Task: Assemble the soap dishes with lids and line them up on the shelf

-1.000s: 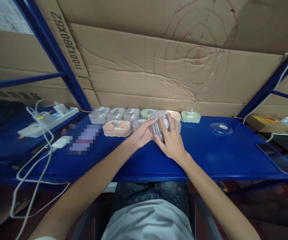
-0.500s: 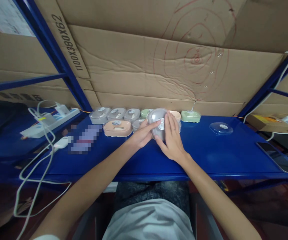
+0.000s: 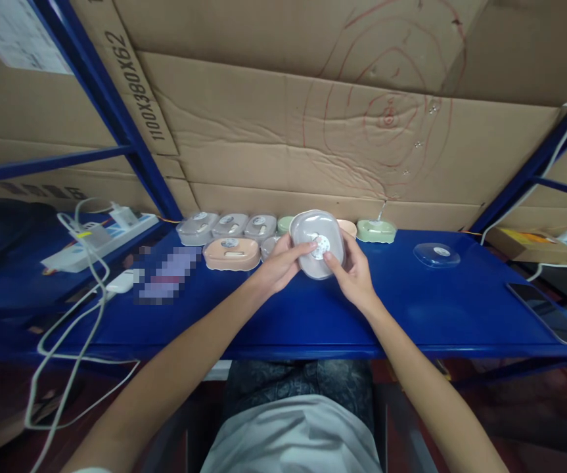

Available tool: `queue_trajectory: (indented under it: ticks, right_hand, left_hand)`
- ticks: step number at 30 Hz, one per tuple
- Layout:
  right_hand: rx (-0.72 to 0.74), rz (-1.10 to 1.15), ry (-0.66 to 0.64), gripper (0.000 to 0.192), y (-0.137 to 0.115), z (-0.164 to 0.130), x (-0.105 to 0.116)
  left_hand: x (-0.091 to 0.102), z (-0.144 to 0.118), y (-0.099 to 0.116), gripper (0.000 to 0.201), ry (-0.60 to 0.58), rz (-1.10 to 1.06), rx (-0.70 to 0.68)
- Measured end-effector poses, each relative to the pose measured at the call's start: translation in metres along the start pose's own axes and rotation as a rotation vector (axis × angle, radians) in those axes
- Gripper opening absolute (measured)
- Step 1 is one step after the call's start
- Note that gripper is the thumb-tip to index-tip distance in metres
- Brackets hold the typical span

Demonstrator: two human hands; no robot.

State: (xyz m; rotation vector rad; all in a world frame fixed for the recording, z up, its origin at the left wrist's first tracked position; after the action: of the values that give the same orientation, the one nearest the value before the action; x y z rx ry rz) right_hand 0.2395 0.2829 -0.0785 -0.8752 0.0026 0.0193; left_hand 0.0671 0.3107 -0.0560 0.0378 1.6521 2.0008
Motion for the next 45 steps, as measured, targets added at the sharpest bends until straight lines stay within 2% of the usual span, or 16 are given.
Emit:
queue_trajectory:
  ticks: [6, 12, 15, 23, 27, 30, 33, 36, 38, 40, 42, 45]
  right_hand:
    - [-0.039, 0.071, 0.049, 0.067, -0.002, -0.002, -0.003]
    - [-0.405, 0.371, 0.080, 0.064, -0.005, -0.002, -0.004]
    - [-0.439, 0.432, 0.081, 0.064, -0.010, 0.001, 0.000]
    - [-0.380, 0.314, -0.021, 0.057, -0.016, 0.001, 0.013]
    - [-0.246, 0.140, 0.055, 0.058, -0.010, 0.002, 0.016]
    - [-0.031, -0.158, 0.071, 0.077, -0.009, 0.000, 0.015]
    - [0.115, -0.444, -0.035, 0.107, -0.013, -0.005, 0.011]
    - [0.180, -0.563, -0.068, 0.109, -0.019, -0.007, 0.012]
    - [0.195, -0.574, -0.042, 0.102, -0.023, -0.005, 0.021]
    - [0.175, -0.558, -0.001, 0.096, -0.028, -0.002, 0.039]
    - [0.126, -0.548, 0.059, 0.088, -0.031, 0.003, 0.066]
    - [-0.008, -0.592, 0.160, 0.086, -0.031, 0.010, 0.117]
  left_hand:
    - [0.002, 0.002, -0.002, 0.070, 0.042, 0.026, -0.033]
    - [-0.002, 0.000, 0.000, 0.075, 0.027, 0.008, -0.037]
    - [-0.003, 0.000, 0.001, 0.073, 0.022, 0.024, -0.042]
    - [0.013, 0.001, 0.009, 0.051, -0.053, 0.163, 0.044]
    - [0.017, 0.006, 0.010, 0.048, 0.007, 0.233, 0.034]
    - [0.014, 0.006, 0.009, 0.046, 0.086, 0.214, -0.002]
    - [0.010, 0.004, 0.009, 0.044, 0.110, 0.204, 0.004]
    - [0.007, 0.001, 0.008, 0.047, 0.054, 0.164, 0.008]
    - [0.005, 0.001, 0.008, 0.055, -0.021, 0.111, -0.017]
    - [0.005, 0.002, 0.008, 0.061, -0.087, 0.063, -0.035]
    - [0.007, 0.004, 0.009, 0.061, -0.087, 0.037, -0.019]
    - [0.012, 0.006, 0.012, 0.056, -0.026, 0.049, 0.015]
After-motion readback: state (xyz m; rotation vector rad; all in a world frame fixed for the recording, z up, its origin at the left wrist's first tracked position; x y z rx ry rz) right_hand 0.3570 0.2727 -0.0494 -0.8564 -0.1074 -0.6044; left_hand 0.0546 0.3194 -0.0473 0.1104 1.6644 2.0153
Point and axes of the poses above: each hand's wrist, its own z-axis towards the middle knuckle, its own x-axis out of the back of the hand, y = z × x, the point moved 1 cm from there along z, towards the middle knuckle, and after that the axes turned 15 degrees about z, right-handed, at the moved point
